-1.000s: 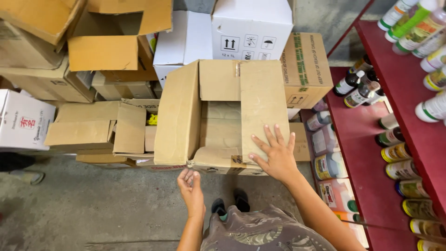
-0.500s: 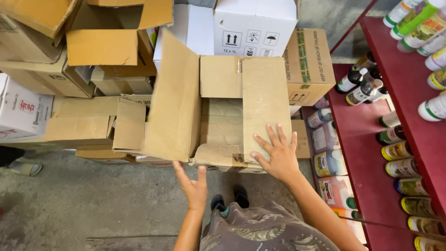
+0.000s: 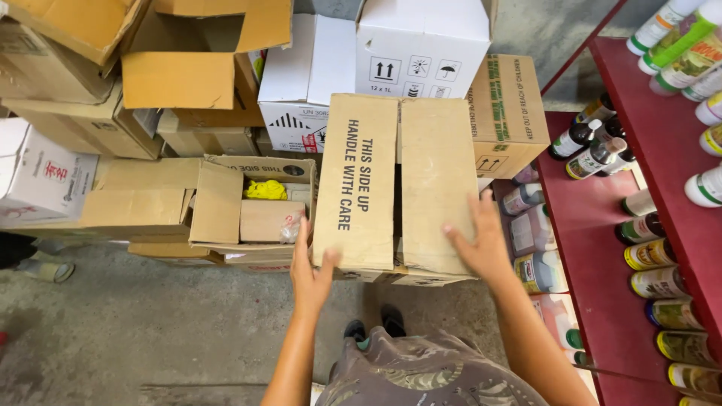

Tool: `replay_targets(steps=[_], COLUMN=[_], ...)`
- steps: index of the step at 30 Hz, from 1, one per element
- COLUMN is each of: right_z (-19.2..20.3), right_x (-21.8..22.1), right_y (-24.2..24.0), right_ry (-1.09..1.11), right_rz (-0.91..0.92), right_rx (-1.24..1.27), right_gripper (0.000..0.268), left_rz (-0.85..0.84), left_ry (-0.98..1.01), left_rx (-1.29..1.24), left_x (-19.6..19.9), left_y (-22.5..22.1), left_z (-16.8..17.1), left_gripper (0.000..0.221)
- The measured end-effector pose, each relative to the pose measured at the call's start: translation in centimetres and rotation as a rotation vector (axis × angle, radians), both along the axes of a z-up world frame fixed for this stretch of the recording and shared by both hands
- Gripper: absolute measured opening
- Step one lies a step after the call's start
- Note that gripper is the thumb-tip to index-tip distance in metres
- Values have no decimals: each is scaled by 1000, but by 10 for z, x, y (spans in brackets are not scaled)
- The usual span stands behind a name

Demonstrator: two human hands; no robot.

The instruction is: Packing small product boxes and plastic bottles into larger cardboard shipping boxes in a storage area.

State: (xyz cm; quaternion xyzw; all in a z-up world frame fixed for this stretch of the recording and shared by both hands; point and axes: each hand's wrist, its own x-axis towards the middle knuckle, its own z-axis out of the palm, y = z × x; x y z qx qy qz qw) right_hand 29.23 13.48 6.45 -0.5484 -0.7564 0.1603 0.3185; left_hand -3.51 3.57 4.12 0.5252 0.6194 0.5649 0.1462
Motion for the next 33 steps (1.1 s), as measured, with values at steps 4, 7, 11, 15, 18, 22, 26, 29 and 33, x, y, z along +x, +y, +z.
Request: replay_targets(steps=[4,7,11,15,18,22,26,29,33], right_z=[-15,-15,-19,4,12,26,38,34,32], right_x=[18,12,-1,-15,-31,-64,-98,-116,-141], right_y=[33,42,46,49,62,96,128,147,156], right_ry=[439,929,877,769,759,717,644,597,527], right_rz=[-36,16,-1,0,104,302,601,824,1045], right_rx=[-241,-629,-675,-676,-656,-689,-664,-682,-745], right_gripper=[86,84,74,72,72,74,73,70,64], left_rz=[-89,-200,-259,-324,-252,-34,194,338,533], left_ry=[-211,-513,-633,-622,-646,-647,-558,-537,-476], left_rx=[-87,-261,-463,-305,-203,-102,13,74,129], left_x=[-24,-27,-19,-26,-32,-37,-26,-3,43], left_y=[53,72,75,62,41,16,-12,-41,-74], left_z=[-15,0,-5,2,14,44,37,40,31], left_gripper=[76,76,88,98,97,99,100,100,100])
